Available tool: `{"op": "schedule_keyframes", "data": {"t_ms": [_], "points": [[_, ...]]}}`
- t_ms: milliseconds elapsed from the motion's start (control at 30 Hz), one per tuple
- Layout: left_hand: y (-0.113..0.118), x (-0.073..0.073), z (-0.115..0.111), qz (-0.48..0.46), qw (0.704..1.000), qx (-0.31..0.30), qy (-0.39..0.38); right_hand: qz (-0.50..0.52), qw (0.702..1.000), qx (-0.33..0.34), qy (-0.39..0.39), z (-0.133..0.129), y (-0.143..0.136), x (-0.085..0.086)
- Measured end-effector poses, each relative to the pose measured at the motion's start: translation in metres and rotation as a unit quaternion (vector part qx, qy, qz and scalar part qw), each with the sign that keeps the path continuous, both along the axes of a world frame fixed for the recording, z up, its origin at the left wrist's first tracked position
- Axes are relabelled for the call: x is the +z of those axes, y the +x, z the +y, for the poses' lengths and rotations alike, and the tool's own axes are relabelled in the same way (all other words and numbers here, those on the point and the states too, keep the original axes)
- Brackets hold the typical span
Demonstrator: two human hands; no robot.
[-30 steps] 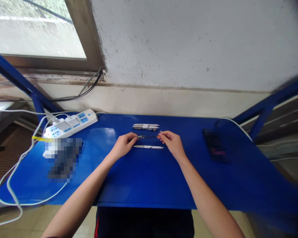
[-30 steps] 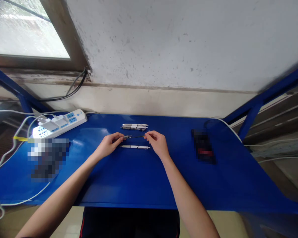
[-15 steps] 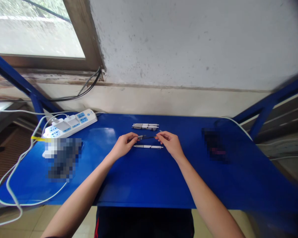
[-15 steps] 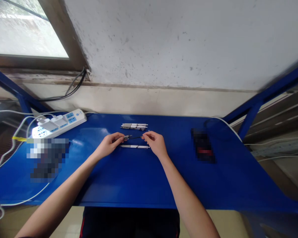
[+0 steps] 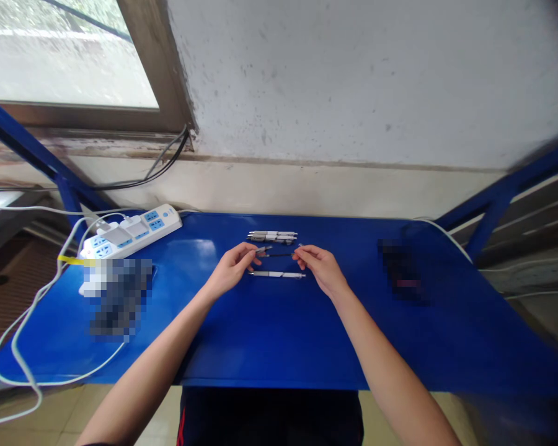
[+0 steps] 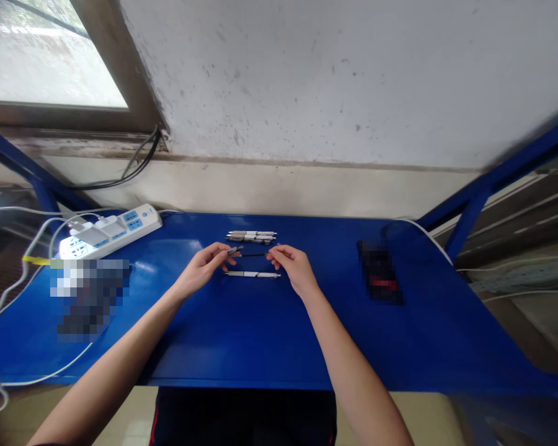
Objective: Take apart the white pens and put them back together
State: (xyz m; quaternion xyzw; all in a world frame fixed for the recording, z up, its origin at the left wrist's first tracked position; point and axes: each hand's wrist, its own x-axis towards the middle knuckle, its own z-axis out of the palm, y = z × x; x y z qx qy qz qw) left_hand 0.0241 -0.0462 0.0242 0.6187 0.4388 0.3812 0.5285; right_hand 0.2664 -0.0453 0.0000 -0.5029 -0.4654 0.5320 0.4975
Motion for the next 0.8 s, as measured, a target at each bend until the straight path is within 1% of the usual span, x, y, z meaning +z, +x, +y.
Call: {"op": "schedule_keyframes", "data": {"t_ms": [100,167,267,433,800], "points": [[-0.0007,0.0012,0.0013,-0.001,1.0,0.03,0.008,0.014,1.0,-0.009,-0.009,0.0001,0.0028,0.0035],[-0.0017,0.0028,0.0018,0.007,0.999,0.039,0.02,0.024,0.999,-0.019,-0.011,0.0002,0.0051,0.0062],[-0.0026,0.0034,0.002,0.02,0.999,0.033,0.035,0.044,0.998,-0.035,-0.01,0.0009,0.0082,0.0078],[-0.0026,-0.0008,0.0025,0.014,0.999,0.021,0.045,0.074,0.996,-0.049,-0.013,0.0012,0.0095,0.0069],[-0.0036,-0.0017,0.003,0.019,0.998,0.035,0.039,0.048,0.998,-0.049,-0.005,0.0011,0.0081,0.0087]]}}
